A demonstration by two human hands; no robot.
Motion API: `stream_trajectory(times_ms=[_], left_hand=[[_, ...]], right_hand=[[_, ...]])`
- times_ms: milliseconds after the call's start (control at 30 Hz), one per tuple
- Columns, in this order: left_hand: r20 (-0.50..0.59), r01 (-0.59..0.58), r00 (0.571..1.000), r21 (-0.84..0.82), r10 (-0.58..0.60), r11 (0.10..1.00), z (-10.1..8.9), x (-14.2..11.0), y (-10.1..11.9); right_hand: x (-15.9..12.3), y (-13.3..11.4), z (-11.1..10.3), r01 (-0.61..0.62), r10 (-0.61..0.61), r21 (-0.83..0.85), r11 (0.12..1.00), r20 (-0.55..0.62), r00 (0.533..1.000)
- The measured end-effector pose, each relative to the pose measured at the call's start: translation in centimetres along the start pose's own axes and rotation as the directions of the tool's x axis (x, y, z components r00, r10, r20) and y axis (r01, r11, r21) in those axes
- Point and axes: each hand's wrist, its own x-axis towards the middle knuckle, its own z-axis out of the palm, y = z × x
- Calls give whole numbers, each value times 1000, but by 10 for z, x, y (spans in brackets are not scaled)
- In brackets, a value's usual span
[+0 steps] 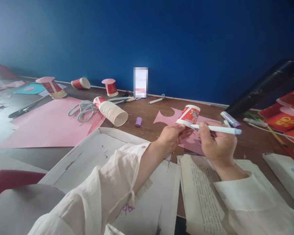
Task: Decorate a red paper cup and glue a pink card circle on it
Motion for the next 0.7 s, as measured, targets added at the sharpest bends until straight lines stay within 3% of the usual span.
stream_trajectory(times_ms=[267,467,700], left_hand=[[-2,12,1000,9,-12,1000,1,-2,1],[2,-3,1000,12,3,1000,0,-1,0],[20,5,1000,27,-5,1000,0,-1,0]], right_hand=[[1,-2,2,4,-1,73,997,-35,999],[0,2,1,73,-74,-31,997,-33,997],[0,1,3,14,-12,53,999,-44,999]])
